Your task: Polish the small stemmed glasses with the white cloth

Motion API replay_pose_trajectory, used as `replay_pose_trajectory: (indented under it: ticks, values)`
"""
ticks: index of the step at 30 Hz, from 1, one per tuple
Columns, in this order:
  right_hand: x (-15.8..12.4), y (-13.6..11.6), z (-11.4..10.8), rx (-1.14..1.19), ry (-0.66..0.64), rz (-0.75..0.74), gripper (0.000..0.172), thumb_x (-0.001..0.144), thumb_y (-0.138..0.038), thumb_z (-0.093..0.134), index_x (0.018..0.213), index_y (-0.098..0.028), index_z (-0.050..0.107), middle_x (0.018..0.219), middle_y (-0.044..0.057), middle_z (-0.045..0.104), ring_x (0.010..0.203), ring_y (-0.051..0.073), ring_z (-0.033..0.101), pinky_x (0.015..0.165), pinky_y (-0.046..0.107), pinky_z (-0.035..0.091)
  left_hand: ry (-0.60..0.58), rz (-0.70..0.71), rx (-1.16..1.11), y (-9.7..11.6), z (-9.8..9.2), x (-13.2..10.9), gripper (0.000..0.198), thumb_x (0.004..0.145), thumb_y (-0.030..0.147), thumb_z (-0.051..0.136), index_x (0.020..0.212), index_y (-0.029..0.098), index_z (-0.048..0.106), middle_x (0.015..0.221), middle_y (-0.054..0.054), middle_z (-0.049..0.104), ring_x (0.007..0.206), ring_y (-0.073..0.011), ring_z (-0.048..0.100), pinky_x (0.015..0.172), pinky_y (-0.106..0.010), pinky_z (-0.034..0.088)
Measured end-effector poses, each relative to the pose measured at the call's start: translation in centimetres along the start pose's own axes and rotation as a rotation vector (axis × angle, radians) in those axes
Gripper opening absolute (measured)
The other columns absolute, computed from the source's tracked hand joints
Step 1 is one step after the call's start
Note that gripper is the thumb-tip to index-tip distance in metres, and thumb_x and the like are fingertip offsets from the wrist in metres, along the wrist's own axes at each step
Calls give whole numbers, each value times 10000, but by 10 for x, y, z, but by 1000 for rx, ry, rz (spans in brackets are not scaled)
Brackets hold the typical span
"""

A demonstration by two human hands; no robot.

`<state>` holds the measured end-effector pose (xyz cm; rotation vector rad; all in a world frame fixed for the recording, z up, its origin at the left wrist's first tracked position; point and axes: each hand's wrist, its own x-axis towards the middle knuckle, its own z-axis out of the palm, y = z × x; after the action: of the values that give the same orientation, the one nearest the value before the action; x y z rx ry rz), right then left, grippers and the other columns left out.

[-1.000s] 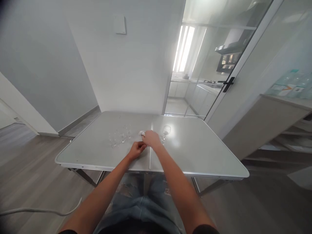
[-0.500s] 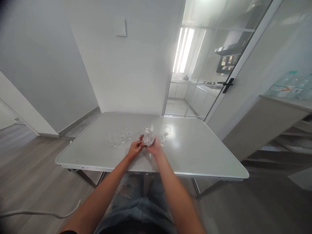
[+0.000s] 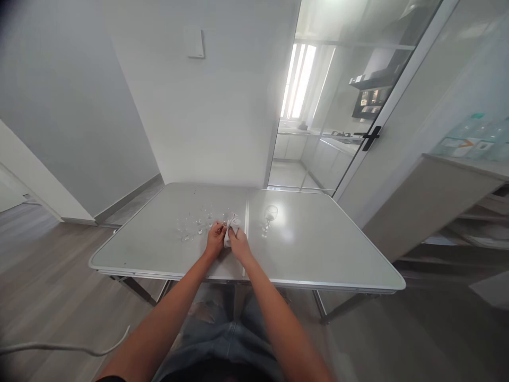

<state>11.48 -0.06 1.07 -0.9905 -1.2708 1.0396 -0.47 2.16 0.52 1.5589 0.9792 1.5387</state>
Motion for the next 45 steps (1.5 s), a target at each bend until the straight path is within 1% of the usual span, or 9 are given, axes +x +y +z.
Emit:
replay_pose_trajectory:
  ticks: [4,9,13,18,23,27,33,39,45]
  values:
    - [1,-2,-11,-148,-78,-30,375,918,-536,524,1070,-218,653,1030,58,683,1111,240,577,1041,386,422,-49,-34,-99,0,0,0,442,839,590,628,864,152,685,822,-48,657,791,-173,566,764,-283,458]
    - [3,-7,-34,-375,-184,-74,321,943,-445,480,1074,-196,632,992,59,682,995,235,605,935,367,450,-97,-63,-147,-2,2,-3,428,813,553,690,931,142,670,761,-30,641,662,-129,551,641,-249,449]
    - [1,-16,-49,-512,-287,-135,258,947,-368,454,955,-196,645,898,42,685,826,206,606,818,328,456,-140,-120,-264,-2,4,-5,524,784,523,738,1114,170,537,684,25,598,531,-100,536,516,-215,432]
    - [-4,-19,-59,-521,-327,-160,214,913,-279,464,992,-194,643,939,48,657,864,204,591,832,336,459,-218,-157,-272,2,4,-7,677,791,513,733,1282,211,376,675,52,602,553,-120,611,482,-191,464]
    - [-10,-16,-64,-375,-94,-165,177,822,-275,576,951,-201,673,1128,79,573,1096,232,532,1023,379,403,-189,-194,-217,4,3,-8,610,793,516,722,1214,203,409,643,56,605,555,-136,644,489,-202,494]
    - [-13,-22,-67,174,198,-38,291,795,-280,607,1083,-242,623,1053,29,624,973,196,586,916,353,476,-131,-174,-223,4,4,-7,600,798,516,718,1206,205,406,659,46,617,584,-148,667,462,-185,472]
    - [-22,-38,-69,780,153,47,239,767,-284,568,979,-260,675,1010,45,712,986,240,648,916,479,506,-119,-136,-260,8,4,-7,583,816,514,706,1203,208,394,653,42,627,549,-135,643,450,-186,458]
    - [-36,-62,-75,823,187,8,336,824,-469,527,1019,-254,697,1099,76,718,1113,303,623,987,565,469,-90,-137,-259,10,2,-7,594,818,526,699,1211,197,397,622,42,620,542,-141,640,454,-193,460]
    - [-33,-83,-89,573,360,-295,448,879,-539,488,1218,-273,611,1157,67,670,1096,269,618,954,517,487,-110,-150,-265,6,4,-7,592,810,509,710,1212,206,398,627,50,611,555,-141,644,441,-182,444]
